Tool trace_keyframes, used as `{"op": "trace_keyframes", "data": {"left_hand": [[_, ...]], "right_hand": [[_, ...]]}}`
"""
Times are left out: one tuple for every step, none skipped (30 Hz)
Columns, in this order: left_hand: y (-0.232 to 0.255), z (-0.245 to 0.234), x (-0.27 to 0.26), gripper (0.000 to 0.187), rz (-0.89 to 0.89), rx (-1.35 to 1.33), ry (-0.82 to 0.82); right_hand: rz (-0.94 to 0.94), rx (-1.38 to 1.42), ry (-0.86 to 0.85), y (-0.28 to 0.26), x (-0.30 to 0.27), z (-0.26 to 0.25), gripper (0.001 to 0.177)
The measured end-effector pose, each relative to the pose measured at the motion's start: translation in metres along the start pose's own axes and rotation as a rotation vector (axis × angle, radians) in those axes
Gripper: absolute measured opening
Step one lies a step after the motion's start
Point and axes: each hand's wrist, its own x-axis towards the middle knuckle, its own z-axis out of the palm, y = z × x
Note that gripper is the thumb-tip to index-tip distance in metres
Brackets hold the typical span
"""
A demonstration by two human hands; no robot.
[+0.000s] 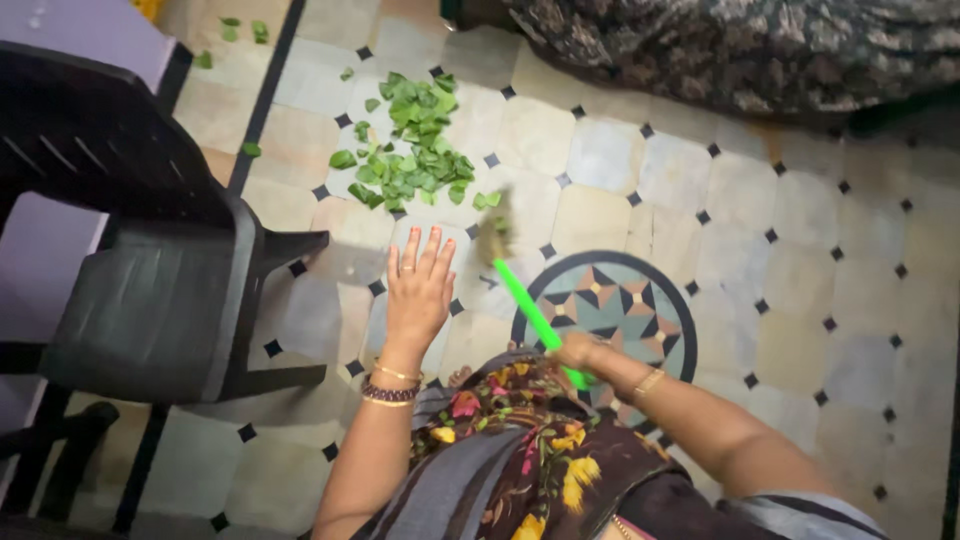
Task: The person sweeps scattered green leaves on a tiled floor using a green-handled broom, gathering them into a pile. They then use a pink dustpan to collect the leaves and transfer them onto a nearby table.
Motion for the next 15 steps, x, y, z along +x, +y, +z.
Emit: {"op": "trace_keyframes", "data": {"left_hand": [[0.002,-0.002,0.001,0.051,-0.012,0.001,0.002],[0.005,-0.004,0.003,0.052,-0.025,0.001,0.005],[0.008,-0.006,0.001,0.052,-0.036,0.014,-0.003],[0.011,-0.007,-0.001,0.051,-0.047,0.026,-0.012],[0.013,-0.008,0.001,0.051,-0.056,0.041,-0.012],[0.014,-0.01,0.002,0.05,-0.074,0.051,-0.004],[0.016,-0.011,0.002,0.05,-0.092,0.057,0.004],[0.018,-0.011,0.002,0.05,-0.11,0.063,0.012],[0.02,-0.01,0.003,0.05,-0.117,0.072,0.022],[0.022,-0.01,0.005,0.051,-0.124,0.081,0.031],[0.024,-0.009,0.006,0.051,-0.129,0.089,0.04],[0.026,-0.007,0.009,0.051,-0.135,0.089,0.055],[0.028,-0.006,0.012,0.051,-0.136,0.089,0.066],[0.028,-0.005,0.014,0.05,-0.137,0.089,0.078],[0.028,-0.005,0.014,0.051,-0.148,0.091,0.078]], "right_hand": [[0.049,0.236,0.067,-0.015,0.023,-0.01,0.029],[0.076,0.415,0.043,-0.034,0.052,-0.029,0.03],[0.106,0.595,0.008,-0.054,0.079,-0.046,0.031],[0.127,0.78,-0.029,-0.069,0.1,-0.062,0.029],[0.145,0.961,-0.062,-0.082,0.121,-0.085,0.028],[0.108,1.032,-0.053,-0.093,0.137,-0.107,0.028],[0.075,1.103,-0.045,-0.098,0.147,-0.125,0.029],[0.013,1.089,-0.019,-0.098,0.149,-0.137,0.028],[-0.049,1.075,0.005,-0.095,0.149,-0.151,0.028],[-0.111,1.06,0.029,-0.091,0.146,-0.163,0.028],[-0.125,1.027,0.05,-0.081,0.139,-0.171,0.028],[-0.139,0.993,0.07,-0.069,0.129,-0.177,0.03],[-0.086,0.912,0.111,-0.056,0.117,-0.178,0.029],[-0.034,0.83,0.153,-0.04,0.103,-0.177,0.029],[-0.033,0.76,0.171,-0.026,0.089,-0.171,0.028]]}}
